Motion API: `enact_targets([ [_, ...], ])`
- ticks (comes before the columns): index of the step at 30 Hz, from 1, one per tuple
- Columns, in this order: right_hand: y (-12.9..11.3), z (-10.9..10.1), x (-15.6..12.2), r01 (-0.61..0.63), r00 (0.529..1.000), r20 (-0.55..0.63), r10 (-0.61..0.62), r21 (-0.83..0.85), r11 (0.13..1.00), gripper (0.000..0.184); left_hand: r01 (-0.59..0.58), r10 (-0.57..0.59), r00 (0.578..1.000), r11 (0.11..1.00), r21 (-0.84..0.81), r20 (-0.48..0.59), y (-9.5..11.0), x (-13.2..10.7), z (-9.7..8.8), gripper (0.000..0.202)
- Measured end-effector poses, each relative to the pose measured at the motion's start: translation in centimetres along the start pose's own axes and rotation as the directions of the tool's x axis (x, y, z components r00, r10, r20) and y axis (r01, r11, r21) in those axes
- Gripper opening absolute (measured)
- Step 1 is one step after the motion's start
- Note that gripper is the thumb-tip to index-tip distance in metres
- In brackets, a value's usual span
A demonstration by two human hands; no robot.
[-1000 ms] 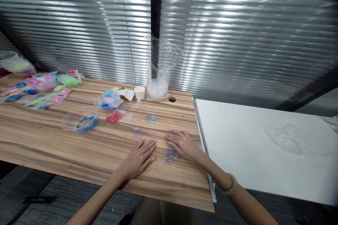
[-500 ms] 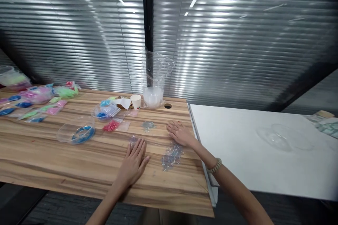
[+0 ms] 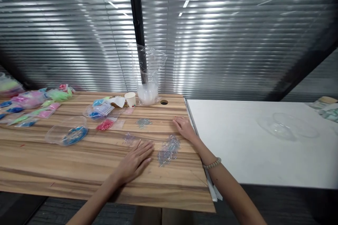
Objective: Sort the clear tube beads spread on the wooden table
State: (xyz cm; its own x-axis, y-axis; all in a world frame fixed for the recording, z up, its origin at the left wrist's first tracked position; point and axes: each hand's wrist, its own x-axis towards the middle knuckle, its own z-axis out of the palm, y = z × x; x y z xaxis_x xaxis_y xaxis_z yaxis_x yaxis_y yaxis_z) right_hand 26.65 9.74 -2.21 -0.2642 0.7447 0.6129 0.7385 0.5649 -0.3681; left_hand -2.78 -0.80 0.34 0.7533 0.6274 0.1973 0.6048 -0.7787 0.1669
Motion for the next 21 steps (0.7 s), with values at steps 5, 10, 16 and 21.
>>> enact_targets([
  [5,0.2,0.2,0.0,0.008,1.0,0.001,-0.008,-0.006,1.0,0.03,-0.089,0.095,0.993,0.993,-0.083,0.065,0.1,2.8,0.2,0.047],
  [10,0.4,0.2,0.1,0.023,1.0,0.011,-0.023,0.003,1.0,0.026,-0.04,0.053,0.994,0.991,-0.13,0.097,-1.1,5.3,1.5,0.049],
  [16,-0.4,-0.6,0.3,0.011,0.998,0.06,-0.01,-0.024,1.0,0.023,-0.029,0.051,0.994,0.975,-0.22,0.092,-2.1,5.9,1.8,0.046],
  [21,-0.7,-0.6,0.7,0.028,0.995,0.095,-0.025,-0.037,0.999,0.022,-0.04,0.06,0.994,0.976,-0.215,0.087,-2.1,5.9,1.6,0.042],
])
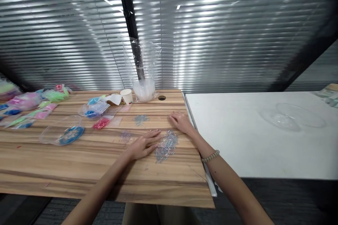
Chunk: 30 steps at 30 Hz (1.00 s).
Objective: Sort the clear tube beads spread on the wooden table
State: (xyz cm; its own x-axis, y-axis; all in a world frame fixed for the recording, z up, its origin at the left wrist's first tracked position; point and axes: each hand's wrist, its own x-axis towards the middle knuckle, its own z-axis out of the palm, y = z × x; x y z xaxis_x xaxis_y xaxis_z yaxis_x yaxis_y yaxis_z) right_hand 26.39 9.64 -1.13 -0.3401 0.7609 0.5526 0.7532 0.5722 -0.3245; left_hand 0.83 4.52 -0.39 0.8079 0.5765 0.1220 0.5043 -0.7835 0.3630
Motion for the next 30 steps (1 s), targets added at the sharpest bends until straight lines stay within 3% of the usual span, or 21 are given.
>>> enact_targets([
  [9,0.3,0.3,0.0,-0.006,0.999,0.041,0.007,-0.028,1.0,0.023,0.021,-0.018,0.999,0.998,0.066,-0.047,1.2,0.1,-0.2,0.044],
  [15,0.4,0.3,0.1,0.001,0.999,0.052,0.001,-0.036,0.999,0.023,-0.146,0.142,0.988,0.987,0.06,0.067,2.2,0.2,-0.9,0.041],
  [20,0.5,0.4,0.1,0.005,0.999,0.045,-0.003,-0.046,0.999,0.022,-0.054,0.051,0.996,0.998,0.03,0.072,2.0,0.2,-0.9,0.043],
  [30,0.6,0.6,0.3,0.03,0.999,0.038,-0.03,0.001,1.0,0.02,0.135,-0.134,0.991,0.99,0.031,-0.025,1.2,0.2,-0.4,0.048],
])
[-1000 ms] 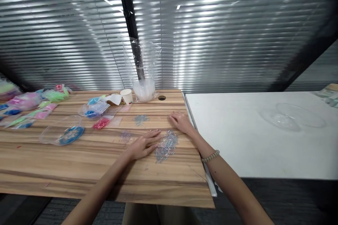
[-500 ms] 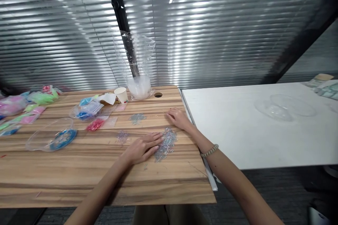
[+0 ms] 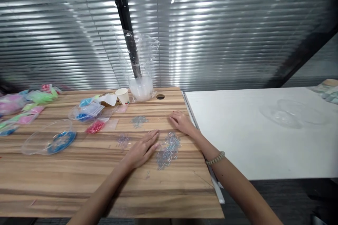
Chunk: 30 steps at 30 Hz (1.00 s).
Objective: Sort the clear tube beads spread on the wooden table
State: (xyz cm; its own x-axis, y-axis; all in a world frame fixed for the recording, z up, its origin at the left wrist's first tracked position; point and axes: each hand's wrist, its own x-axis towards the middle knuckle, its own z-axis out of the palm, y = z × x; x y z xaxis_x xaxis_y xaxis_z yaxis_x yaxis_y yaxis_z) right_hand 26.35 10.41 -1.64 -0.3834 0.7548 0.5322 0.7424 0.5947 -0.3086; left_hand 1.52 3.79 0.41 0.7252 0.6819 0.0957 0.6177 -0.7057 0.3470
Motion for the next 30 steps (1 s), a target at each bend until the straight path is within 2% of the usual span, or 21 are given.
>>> enact_targets([
  [3,0.2,0.3,-0.1,0.018,1.0,-0.001,-0.018,0.011,1.0,0.02,0.005,-0.005,1.0,1.0,-0.007,-0.014,0.1,-0.1,-0.1,0.049],
  [8,0.2,0.5,-0.2,0.033,0.999,0.006,-0.033,0.023,0.999,0.021,-0.14,0.138,0.988,0.99,0.027,0.066,0.4,-0.1,-0.3,0.043],
  [17,-0.1,0.2,-0.5,0.056,0.998,-0.016,-0.055,0.058,0.997,0.022,-0.106,0.101,0.993,0.99,0.09,0.058,0.5,-0.5,-0.1,0.045],
  [22,-0.3,0.2,-0.9,0.034,0.999,-0.015,-0.033,0.044,0.998,0.023,-0.141,0.131,0.988,0.98,0.139,0.081,0.4,-0.3,-0.1,0.053],
  [26,-0.2,0.6,-0.9,0.06,0.998,-0.025,-0.059,0.012,0.998,0.021,-0.086,0.075,0.996,0.964,0.253,0.054,-0.4,-0.1,-0.1,0.054],
  [30,-0.1,0.7,-0.8,0.056,0.998,-0.032,-0.055,0.014,0.998,0.02,0.013,0.01,0.998,0.926,0.378,-0.058,-2.2,-0.1,-0.2,0.052],
])
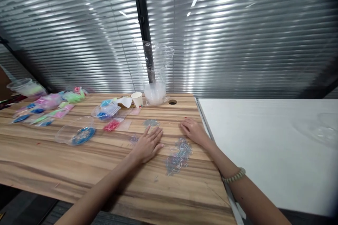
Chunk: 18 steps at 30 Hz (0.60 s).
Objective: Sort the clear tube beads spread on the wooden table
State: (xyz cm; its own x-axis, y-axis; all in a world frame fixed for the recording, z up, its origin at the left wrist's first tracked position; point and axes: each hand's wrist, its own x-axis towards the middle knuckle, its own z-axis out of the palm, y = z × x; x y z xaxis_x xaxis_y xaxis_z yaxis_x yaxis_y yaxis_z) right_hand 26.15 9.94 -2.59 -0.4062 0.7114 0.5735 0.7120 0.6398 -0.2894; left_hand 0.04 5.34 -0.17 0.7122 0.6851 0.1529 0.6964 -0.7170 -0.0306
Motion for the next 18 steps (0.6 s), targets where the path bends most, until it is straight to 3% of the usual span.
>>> enact_targets([
  [4,0.0,-0.1,0.2,-0.01,1.0,0.012,0.01,0.012,1.0,0.021,0.114,-0.108,0.991,0.991,0.07,-0.085,-1.7,0.9,0.5,0.051],
  [7,0.2,0.0,0.3,-0.006,1.0,0.012,0.006,0.005,1.0,0.02,0.151,-0.146,0.984,0.988,0.043,-0.103,-1.3,2.5,0.5,0.051],
  [13,0.3,0.1,0.2,0.006,1.0,0.015,-0.007,0.051,0.999,0.02,-0.075,0.06,0.996,0.974,-0.215,-0.071,2.4,2.8,-0.3,0.042],
  [18,-0.1,-0.1,0.2,-0.012,1.0,0.009,0.011,0.063,0.998,0.019,-0.171,0.179,0.984,0.937,-0.303,0.0,3.3,2.0,-0.4,0.043],
])
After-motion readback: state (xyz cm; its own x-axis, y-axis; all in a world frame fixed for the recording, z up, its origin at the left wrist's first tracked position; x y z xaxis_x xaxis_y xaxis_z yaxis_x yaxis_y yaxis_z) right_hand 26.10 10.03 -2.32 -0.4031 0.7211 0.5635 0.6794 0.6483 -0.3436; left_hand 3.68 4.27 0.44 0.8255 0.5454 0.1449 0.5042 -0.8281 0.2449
